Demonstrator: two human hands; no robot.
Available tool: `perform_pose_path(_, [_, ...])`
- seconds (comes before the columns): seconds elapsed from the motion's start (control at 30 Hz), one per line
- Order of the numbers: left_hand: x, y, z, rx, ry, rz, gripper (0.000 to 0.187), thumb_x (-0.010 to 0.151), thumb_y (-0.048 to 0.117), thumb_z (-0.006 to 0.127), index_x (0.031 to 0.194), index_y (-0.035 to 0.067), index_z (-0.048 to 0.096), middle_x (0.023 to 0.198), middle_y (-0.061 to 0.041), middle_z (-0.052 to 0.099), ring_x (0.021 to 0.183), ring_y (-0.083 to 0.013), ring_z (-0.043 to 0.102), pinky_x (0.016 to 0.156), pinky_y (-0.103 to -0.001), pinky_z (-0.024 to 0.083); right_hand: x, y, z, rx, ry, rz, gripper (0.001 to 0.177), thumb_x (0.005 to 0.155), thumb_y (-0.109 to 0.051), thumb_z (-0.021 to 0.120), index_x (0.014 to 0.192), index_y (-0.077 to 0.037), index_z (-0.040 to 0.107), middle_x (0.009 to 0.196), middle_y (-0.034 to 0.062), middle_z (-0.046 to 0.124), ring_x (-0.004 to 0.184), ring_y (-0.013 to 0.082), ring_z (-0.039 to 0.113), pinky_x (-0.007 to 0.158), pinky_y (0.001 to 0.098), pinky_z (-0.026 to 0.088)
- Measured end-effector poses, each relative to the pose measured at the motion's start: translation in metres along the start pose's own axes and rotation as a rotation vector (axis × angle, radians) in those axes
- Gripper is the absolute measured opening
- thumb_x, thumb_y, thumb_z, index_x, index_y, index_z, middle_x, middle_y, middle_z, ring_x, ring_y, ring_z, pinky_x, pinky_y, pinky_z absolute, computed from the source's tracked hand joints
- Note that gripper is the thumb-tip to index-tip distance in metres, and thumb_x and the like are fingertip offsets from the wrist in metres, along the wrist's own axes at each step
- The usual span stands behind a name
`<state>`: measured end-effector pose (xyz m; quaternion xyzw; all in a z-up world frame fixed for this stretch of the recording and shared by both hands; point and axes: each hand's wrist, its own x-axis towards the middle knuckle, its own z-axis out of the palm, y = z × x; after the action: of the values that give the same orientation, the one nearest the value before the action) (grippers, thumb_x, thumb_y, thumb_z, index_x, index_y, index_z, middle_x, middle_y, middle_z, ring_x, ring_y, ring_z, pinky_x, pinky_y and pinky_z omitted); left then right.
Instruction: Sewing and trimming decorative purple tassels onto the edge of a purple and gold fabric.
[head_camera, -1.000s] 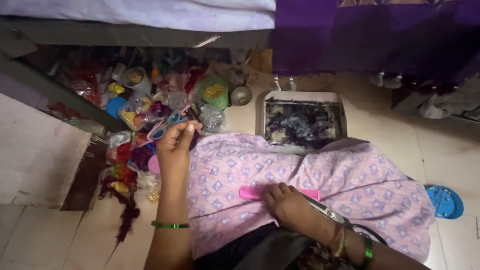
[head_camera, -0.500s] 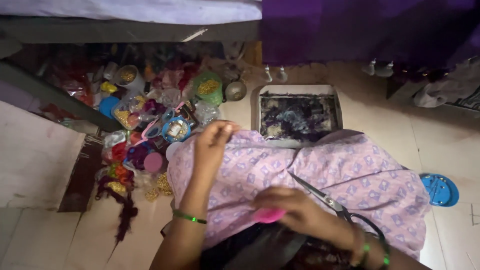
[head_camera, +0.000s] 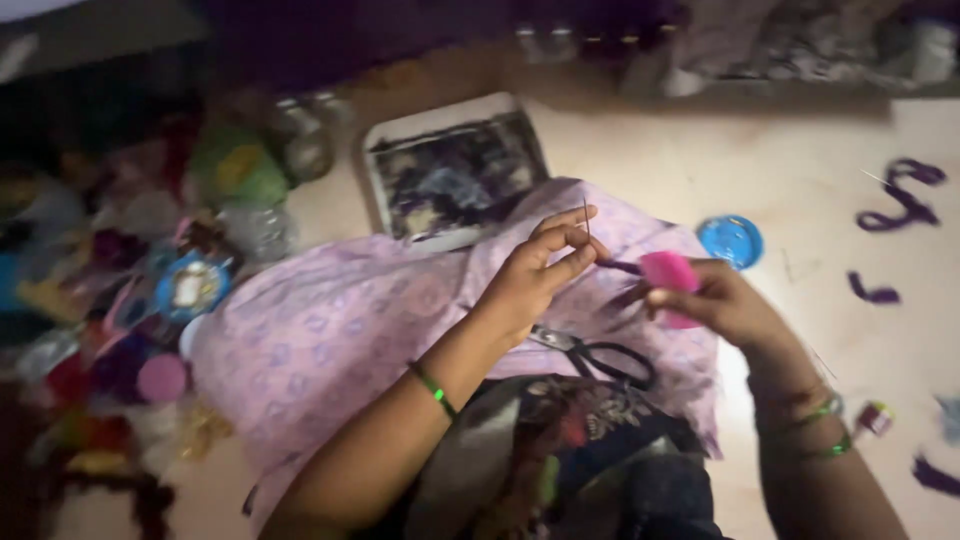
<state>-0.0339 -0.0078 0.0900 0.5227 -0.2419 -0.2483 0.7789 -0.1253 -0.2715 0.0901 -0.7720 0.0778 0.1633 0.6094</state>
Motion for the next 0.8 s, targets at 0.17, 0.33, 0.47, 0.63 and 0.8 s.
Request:
perform_pose_path(0.17, [0.028, -0.096, 0.039, 0.181, 0.012, -0.134, 0.016, 0.103, 0.018, 0.065, 0.105, 0.005, 0.074, 0.115, -0.010, 0.065, 0.107, -0.0168, 0.063, 0.094, -0.029, 0.052, -0.026, 0.101, -0.104, 0.044, 0.377, 0.205, 0.030, 0.095, -0.017, 0.068, 0.118, 0.002, 0.072, 0.099, 0.0117, 0.077, 0.084, 0.0225, 0.073, 0.078, 0.0387, 0.059])
perform_pose_path(0.33, [0.017, -0.138, 0.041, 0.129, -0.018, -0.353, 0.018, 0.104, 0.018, 0.062, 0.104, 0.002, 0.069, 0.090, -0.003, 0.071, 0.073, -0.0102, 0.057, 0.066, -0.026, 0.048, -0.030, 0.137, -0.042, -0.594, 0.725, -0.170, 0.032, 0.102, -0.011, 0.055, 0.133, -0.007, 0.060, 0.114, 0.0173, 0.071, 0.095, 0.0338, 0.071, 0.081, 0.0451, 0.058])
perform_pose_path(0.47, [0.003, -0.117, 0.034, 0.128, -0.079, -0.310, 0.015, 0.104, 0.014, 0.061, 0.103, 0.000, 0.068, 0.086, -0.002, 0.072, 0.077, -0.0077, 0.065, 0.071, -0.022, 0.054, -0.021, 0.161, -0.012, -1.115, 0.506, -0.128, 0.029, 0.103, -0.022, 0.049, 0.128, -0.014, 0.063, 0.101, 0.0179, 0.071, 0.082, 0.0403, 0.070, 0.069, 0.0511, 0.057])
perform_pose_path(0.63, [-0.009, -0.106, 0.030, 0.269, 0.005, -0.240, 0.013, 0.102, 0.012, 0.063, 0.100, 0.000, 0.069, 0.084, -0.003, 0.073, 0.077, -0.0090, 0.068, 0.071, -0.023, 0.057, -0.023, 0.082, -0.053, -0.960, 0.772, 0.385, 0.026, 0.112, -0.034, 0.049, 0.119, -0.012, 0.060, 0.101, 0.0181, 0.072, 0.086, 0.0418, 0.070, 0.072, 0.0521, 0.055])
perform_pose_path(0.8, [-0.015, -0.093, 0.028, 0.352, -0.032, -0.202, 0.014, 0.102, 0.012, 0.061, 0.102, 0.001, 0.069, 0.087, -0.003, 0.075, 0.081, -0.0086, 0.071, 0.074, -0.023, 0.057, -0.034, 0.088, 0.000, -0.861, 0.730, 0.065, 0.024, 0.100, -0.016, 0.049, 0.120, -0.013, 0.061, 0.104, 0.0170, 0.070, 0.081, 0.0411, 0.069, 0.067, 0.0510, 0.052])
